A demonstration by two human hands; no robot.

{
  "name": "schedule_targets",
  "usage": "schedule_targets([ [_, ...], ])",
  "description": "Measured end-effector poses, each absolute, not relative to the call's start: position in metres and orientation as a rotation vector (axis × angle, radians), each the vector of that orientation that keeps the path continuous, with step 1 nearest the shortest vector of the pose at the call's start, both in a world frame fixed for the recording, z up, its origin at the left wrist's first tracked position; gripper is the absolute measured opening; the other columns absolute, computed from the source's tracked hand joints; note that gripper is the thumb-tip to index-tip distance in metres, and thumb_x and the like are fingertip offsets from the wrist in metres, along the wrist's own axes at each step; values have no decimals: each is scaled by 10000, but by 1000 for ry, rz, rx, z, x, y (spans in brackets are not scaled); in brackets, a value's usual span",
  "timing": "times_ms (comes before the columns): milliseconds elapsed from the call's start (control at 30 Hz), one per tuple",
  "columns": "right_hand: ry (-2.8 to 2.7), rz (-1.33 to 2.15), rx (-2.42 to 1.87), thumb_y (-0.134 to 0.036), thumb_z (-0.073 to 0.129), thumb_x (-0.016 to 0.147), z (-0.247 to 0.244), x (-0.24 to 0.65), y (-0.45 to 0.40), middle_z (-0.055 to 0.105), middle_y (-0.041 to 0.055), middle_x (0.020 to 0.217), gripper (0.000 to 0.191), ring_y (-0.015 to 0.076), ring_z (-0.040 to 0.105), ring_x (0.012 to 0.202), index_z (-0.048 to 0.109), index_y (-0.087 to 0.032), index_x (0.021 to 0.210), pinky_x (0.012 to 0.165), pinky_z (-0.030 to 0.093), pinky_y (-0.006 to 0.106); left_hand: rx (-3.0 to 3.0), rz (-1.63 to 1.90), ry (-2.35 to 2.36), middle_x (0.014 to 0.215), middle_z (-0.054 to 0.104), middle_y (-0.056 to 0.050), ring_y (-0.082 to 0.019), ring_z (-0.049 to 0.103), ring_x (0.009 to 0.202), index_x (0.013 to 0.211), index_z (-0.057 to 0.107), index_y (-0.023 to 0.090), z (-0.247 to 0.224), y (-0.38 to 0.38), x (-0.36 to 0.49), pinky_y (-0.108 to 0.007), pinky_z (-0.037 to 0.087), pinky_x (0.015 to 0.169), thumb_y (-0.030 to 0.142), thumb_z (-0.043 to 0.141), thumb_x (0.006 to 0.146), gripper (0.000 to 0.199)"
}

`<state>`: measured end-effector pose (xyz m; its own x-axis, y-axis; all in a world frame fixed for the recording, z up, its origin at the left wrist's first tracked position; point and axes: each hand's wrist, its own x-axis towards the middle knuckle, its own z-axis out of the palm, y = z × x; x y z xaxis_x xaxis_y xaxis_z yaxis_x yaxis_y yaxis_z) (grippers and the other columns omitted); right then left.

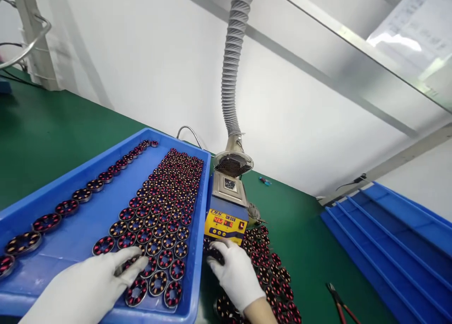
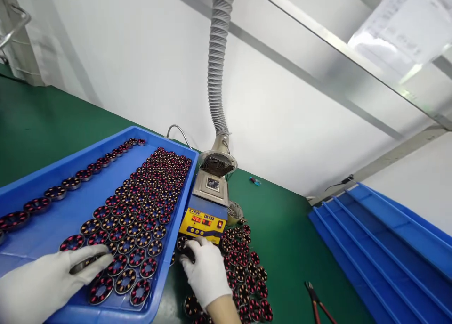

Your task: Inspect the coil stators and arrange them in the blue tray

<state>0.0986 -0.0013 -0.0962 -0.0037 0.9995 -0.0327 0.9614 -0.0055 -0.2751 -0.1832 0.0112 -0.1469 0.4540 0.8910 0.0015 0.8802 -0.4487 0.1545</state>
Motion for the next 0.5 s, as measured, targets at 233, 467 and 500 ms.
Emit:
schedule_targets([
  [233,-2182,166,-2202,-181,489,806,-107,80,-4,644,135,1006,274,306,589,948,670,-185,1012,803,455,404,2624,-164,1700,1248,581,0,-283,676,897,1191,543,344,-105,8,-175,-421,527,781,-81,191,708,733],
  [467,-2242,85,-2176,-108,490,762,-107,81,-3,622,215,1020,282,347,566,966,672,-130,977,775,427,452,2554,-261,1701,1273,567,18,-279,668,923,1227,499,358,-90,5,-172,-414,529,793,-65,173,711,743],
  [500,-2259,81,-2165,-102,490,763,-107,80,-1,618,224,1031,274,346,561,975,675,-124,964,783,419,455,2546,-262,1715,1274,568,14,-284,661,941,1225,504,355,-89,5,-171,-424,524,805,-59,171,717,735],
])
